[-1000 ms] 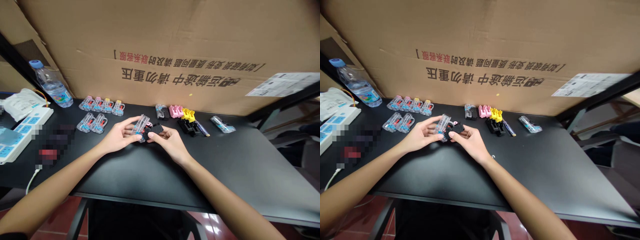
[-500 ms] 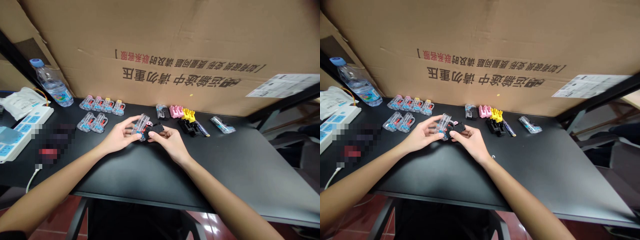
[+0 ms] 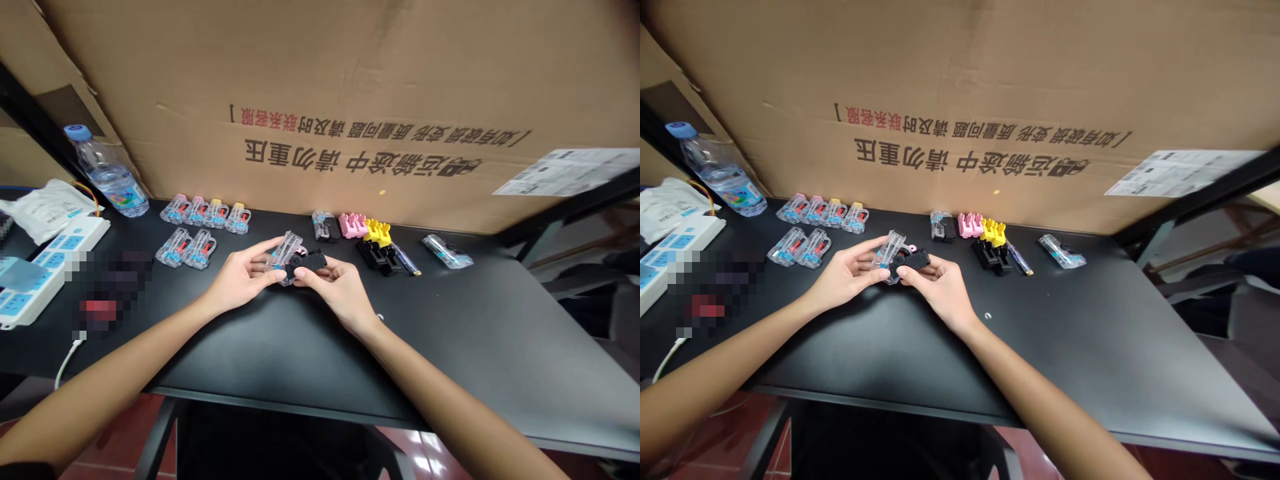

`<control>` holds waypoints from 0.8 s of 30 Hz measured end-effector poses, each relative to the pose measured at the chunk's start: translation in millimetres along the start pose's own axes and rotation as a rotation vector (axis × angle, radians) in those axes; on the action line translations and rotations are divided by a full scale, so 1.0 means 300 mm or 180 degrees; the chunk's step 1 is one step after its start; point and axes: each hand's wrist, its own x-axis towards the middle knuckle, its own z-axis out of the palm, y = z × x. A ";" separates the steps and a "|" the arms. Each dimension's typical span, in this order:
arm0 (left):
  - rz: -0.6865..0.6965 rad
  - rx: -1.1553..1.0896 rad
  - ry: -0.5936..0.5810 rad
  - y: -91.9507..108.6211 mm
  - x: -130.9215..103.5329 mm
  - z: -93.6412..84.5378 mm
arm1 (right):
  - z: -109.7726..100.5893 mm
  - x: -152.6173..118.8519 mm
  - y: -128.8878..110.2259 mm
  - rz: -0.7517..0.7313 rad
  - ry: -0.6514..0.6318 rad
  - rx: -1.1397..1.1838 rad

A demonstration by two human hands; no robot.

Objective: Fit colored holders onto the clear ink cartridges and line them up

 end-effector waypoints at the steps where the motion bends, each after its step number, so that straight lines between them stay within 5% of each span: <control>1: -0.0002 -0.0024 0.0006 0.002 0.000 0.000 | -0.001 -0.001 -0.003 0.0007 0.0000 -0.0010; 15: 0.0128 0.0234 -0.0021 0.031 0.005 -0.008 | 0.007 0.000 -0.015 0.0005 0.0068 0.0111; 24: 0.0443 0.0808 0.0072 0.030 -0.002 -0.019 | -0.027 0.007 -0.006 -0.1157 -0.0121 -0.1051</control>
